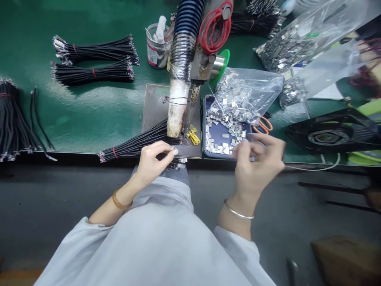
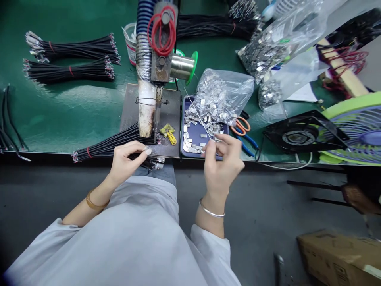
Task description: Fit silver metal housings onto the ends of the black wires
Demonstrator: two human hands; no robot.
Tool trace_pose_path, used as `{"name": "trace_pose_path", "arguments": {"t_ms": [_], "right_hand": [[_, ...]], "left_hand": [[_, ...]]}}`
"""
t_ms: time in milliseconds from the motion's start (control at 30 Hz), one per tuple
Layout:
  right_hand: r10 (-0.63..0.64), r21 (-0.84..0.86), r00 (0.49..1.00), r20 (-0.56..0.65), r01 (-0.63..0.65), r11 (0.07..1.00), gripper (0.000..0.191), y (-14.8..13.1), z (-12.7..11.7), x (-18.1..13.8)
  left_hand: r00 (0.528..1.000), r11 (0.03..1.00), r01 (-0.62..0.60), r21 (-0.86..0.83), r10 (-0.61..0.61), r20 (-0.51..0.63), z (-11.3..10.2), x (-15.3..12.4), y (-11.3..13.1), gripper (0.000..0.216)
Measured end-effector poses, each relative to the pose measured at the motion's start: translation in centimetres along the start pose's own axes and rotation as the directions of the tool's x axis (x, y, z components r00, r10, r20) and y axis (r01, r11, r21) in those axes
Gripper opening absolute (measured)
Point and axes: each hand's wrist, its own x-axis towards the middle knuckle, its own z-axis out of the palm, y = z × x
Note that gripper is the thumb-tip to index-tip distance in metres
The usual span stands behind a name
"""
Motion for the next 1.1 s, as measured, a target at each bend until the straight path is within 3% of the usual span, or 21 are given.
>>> {"name": "trace_pose_path", "arguments": {"t_ms": [67, 167, 333, 433, 500, 600, 667, 800, 900, 1000, 1100], "right_hand": [[0.021, -0.136, 0.982, 0.190, 0.005, 0.991, 0.013, 2.2, 0.0, 1.2], [-0.023, -0.255, 0.927, 0.375, 0.128, 0.958, 0.016, 5.1, 0.7, 2.8], [-0.066, -0.417, 0.878, 0.473, 0.290, 0.862, 0.019, 6.2, 2.1, 4.1], [-0.060, -0.448, 0.880, 0.471, 0.297, 0.843, 0.020, 5.6, 2.4, 4.1], [-0.071, -0.402, 0.910, 0.409, 0.249, 0.881, 0.020, 4.7, 2.4, 3.7], [-0.078, -0.186, 0.974, 0.211, 0.118, 0.975, 0.016, 2.5, 2.2, 2.2], [-0.017, 0.018, 0.992, 0.128, 0.015, 1.000, 0.015, 0.4, 2.0, 0.8], [0.070, 0.303, 0.975, 0.209, -0.133, 0.944, 0.017, -3.0, 2.5, -2.1], [0.069, 0.352, 0.977, 0.202, -0.138, 0.926, 0.013, -3.8, 3.4, -3.6], [0.082, 0.352, 0.970, 0.230, -0.161, 0.922, 0.011, -3.8, 4.2, -4.4], [0.112, 0.410, 0.922, 0.371, -0.271, 0.871, 0.009, -3.7, 4.7, -4.6]], "left_hand": [[0.994, 0.980, -0.108, 0.166, 0.112, -0.019, 0.0, 0.3, -0.9, 0.016], [0.966, 0.872, -0.257, 0.416, 0.242, 0.091, 0.2, 1.0, -2.2, 0.023], [0.937, 0.806, -0.341, 0.484, 0.246, 0.249, 0.1, 2.1, -3.6, 0.030], [0.926, 0.828, -0.371, 0.420, 0.298, 0.231, -0.1, 2.1, -3.7, 0.030], [0.926, 0.859, -0.377, 0.348, 0.335, 0.176, -0.1, 1.9, -3.6, 0.027], [0.922, 0.888, -0.388, 0.247, 0.373, 0.107, 0.0, 1.4, -3.0, 0.020], [0.922, 0.892, -0.387, 0.232, 0.369, 0.118, 0.2, 1.1, -2.5, 0.020], [0.932, 0.894, -0.342, 0.290, 0.284, 0.225, 0.2, 0.8, -1.2, 0.030], [0.951, 0.928, -0.277, 0.248, 0.227, 0.213, 0.0, 0.8, 0.0, 0.030], [0.988, 0.990, -0.098, 0.104, 0.084, 0.133, 0.0, 0.7, 0.9, 0.021], [0.990, 0.995, 0.092, -0.027, -0.088, 0.105, 0.1, 0.6, 1.2, 0.014]]}}
